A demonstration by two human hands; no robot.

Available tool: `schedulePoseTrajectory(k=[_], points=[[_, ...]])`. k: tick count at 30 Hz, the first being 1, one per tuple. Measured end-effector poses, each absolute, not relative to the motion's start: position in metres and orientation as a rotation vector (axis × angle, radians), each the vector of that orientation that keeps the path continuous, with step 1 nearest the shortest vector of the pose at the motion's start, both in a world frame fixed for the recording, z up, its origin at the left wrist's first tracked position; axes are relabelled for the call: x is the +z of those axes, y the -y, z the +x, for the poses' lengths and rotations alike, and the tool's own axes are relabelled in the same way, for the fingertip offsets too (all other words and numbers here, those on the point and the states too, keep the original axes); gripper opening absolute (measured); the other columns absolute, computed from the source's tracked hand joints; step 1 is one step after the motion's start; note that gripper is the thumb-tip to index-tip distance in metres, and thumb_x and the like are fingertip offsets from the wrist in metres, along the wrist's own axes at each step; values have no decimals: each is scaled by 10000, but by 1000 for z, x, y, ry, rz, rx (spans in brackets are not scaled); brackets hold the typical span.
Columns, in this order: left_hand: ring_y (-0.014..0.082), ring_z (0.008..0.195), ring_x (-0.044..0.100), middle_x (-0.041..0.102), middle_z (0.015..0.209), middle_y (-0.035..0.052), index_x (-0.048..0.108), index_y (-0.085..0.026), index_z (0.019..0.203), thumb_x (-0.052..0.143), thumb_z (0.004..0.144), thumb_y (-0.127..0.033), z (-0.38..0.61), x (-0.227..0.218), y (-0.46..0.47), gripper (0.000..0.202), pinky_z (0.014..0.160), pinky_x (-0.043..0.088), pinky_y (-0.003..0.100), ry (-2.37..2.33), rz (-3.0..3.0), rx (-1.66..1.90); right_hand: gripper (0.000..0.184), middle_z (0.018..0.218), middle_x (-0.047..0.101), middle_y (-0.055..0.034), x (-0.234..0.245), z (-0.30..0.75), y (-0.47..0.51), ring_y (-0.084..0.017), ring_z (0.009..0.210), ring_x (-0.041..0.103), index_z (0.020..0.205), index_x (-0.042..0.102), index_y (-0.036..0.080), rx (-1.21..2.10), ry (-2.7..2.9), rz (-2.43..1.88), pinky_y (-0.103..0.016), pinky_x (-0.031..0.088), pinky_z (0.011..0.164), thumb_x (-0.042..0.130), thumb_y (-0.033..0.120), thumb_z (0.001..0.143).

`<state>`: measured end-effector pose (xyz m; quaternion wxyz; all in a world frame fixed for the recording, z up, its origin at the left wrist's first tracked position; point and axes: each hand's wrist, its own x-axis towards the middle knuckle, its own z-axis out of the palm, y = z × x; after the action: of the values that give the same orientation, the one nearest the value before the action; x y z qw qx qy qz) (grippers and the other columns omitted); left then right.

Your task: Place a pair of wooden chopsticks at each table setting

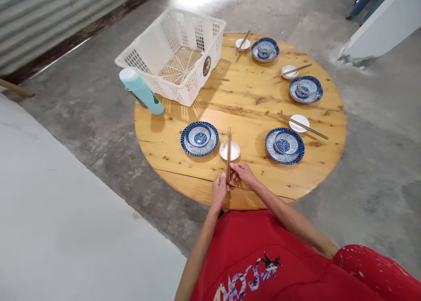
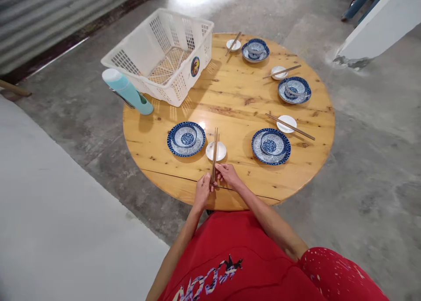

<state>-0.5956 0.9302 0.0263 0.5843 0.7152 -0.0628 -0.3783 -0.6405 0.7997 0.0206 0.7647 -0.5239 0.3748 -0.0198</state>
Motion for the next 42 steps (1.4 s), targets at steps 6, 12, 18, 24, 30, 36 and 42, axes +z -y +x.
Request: schedulePoseTrajectory(k=[6, 12, 18, 24, 30, 36, 42], points=[[76, 426, 438, 639, 682, 11, 570, -163, 872, 436, 864, -647, -583, 21, -962, 503, 414, 307, 200, 17, 1710, -774, 476, 644, 653, -27, 20, -669, -794, -63, 439, 519, 728, 654, 139, -148, -923, -1087, -170, 363, 394, 713, 609, 684], [72, 422, 439, 621, 658, -6, 565, -166, 852, 468, 844, -662, -581, 20, -993, 506, 418, 326, 199, 45, 1750, -718, 486, 623, 640, -26, 16, -704, -801, -67, 415, 499, 709, 644, 142, -258, -1016, -1056, -180, 350, 374, 732, 614, 637], [75, 421, 439, 605, 654, -16, 551, -170, 849, 454, 878, -575, -578, 14, -1012, 418, 402, 335, 195, 132, 1780, -747, 433, 627, 626, -23, 11, -735, -819, -84, 412, 491, 711, 641, 163, -412, -1132, -1103, -198, 352, 352, 698, 590, 662], [71, 406, 452, 590, 651, -32, 554, -168, 871, 483, 850, -548, -575, 14, -1022, 387, 384, 360, 188, 155, 1716, -805, 405, 559, 598, -11, 1, -760, -833, -101, 370, 456, 722, 627, 178, -513, -1263, -1134, -226, 356, 320, 650, 580, 680], [74, 428, 498, 594, 656, -31, 559, -170, 874, 475, 851, -470, -574, 13, -1024, 313, 391, 381, 181, 206, 1708, -846, 417, 544, 572, 29, 0, -761, -839, -90, 353, 441, 743, 605, 181, -584, -1233, -1117, -219, 363, 317, 633, 593, 686], [80, 419, 505, 593, 638, -32, 549, -176, 845, 488, 816, -462, -574, 8, -1027, 294, 379, 384, 185, 239, 1693, -866, 419, 502, 544, 32, -3, -764, -845, -80, 349, 442, 697, 596, 168, -624, -1242, -1144, -193, 348, 316, 633, 585, 705], [82, 424, 521, 590, 635, -33, 538, -180, 838, 478, 814, -471, -574, 6, -1029, 298, 377, 390, 184, 269, 1658, -879, 422, 504, 540, 36, -13, -773, -855, -83, 353, 467, 704, 610, 158, -584, -1284, -1197, -187, 375, 323, 626, 579, 714]])
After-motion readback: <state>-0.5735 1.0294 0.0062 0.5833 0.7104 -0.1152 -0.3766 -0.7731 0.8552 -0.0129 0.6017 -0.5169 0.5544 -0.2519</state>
